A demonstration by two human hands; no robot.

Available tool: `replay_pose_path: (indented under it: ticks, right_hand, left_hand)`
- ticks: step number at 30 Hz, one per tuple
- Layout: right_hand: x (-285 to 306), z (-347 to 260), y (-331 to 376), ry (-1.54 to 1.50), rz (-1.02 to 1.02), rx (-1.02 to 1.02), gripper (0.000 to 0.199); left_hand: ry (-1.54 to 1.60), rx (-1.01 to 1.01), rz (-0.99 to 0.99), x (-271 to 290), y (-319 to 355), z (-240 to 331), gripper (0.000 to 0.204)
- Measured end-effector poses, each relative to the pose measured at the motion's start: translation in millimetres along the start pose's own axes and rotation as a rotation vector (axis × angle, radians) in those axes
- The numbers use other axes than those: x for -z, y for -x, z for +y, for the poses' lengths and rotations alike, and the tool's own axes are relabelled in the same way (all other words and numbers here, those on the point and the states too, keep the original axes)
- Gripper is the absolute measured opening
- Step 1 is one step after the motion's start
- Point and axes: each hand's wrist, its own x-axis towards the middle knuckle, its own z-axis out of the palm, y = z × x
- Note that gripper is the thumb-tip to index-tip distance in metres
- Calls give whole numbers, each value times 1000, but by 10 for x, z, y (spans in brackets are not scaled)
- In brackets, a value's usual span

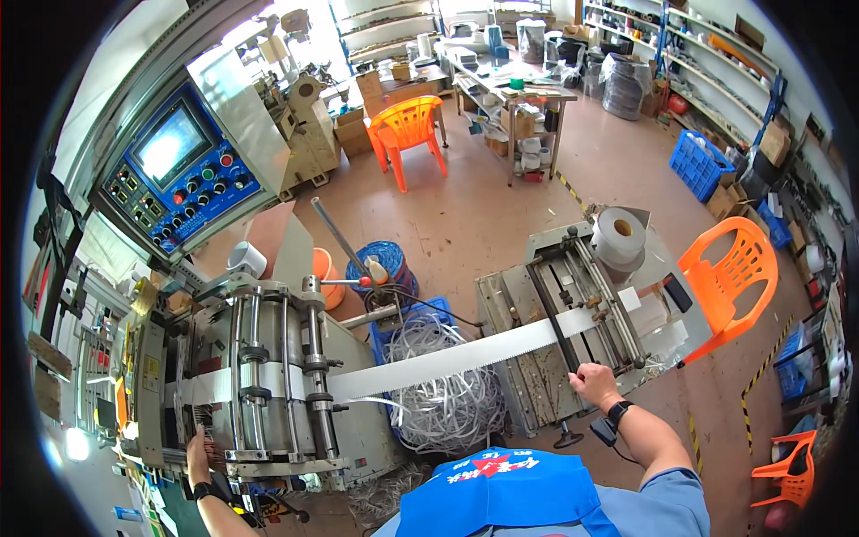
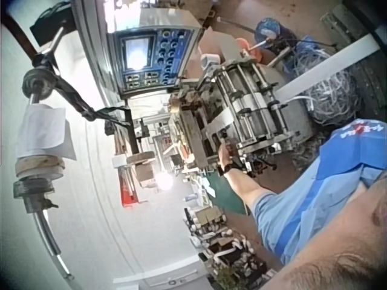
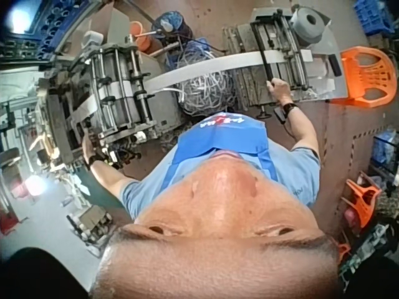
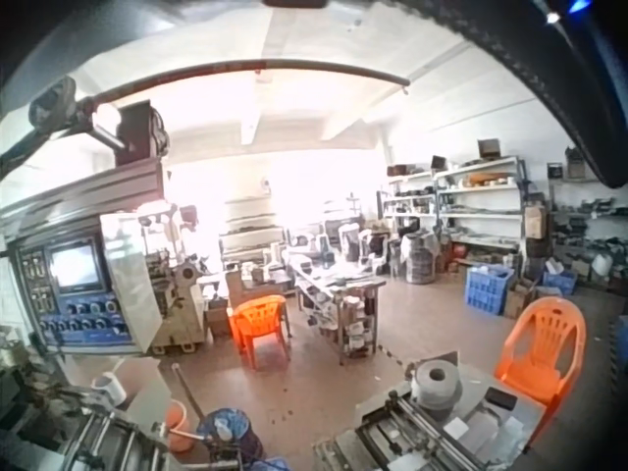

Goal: The recorder is adjusting and monitoring a machine that processes a long strip of white material on a production floor.

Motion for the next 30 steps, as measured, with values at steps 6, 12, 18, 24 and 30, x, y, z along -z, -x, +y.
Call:
replay_pose_path:
  ticks: [6, 12, 18, 24, 30]
  right_hand:
    - [-15, 28, -1, -17, 11, 12, 30]
    - [1, 17, -9, 12, -58, -21, 30]
    - [-11, -10, 3, -12, -19, -1, 30]
    - [-56, 0, -9, -42, 12, 21, 31]
    - [-142, 47, -1, -24, 15, 39, 31]
  left_hand:
    - [-71, -39, 75, -70, -8, 7, 49]
    - [-72, 21, 60, -65, 52, 77, 47]
    - [-74, 59, 69, -96, 79, 103, 38]
    - [-105, 2, 16, -101, 141, 150, 36]
    - [-124, 7, 42, -166, 350, 314, 44]
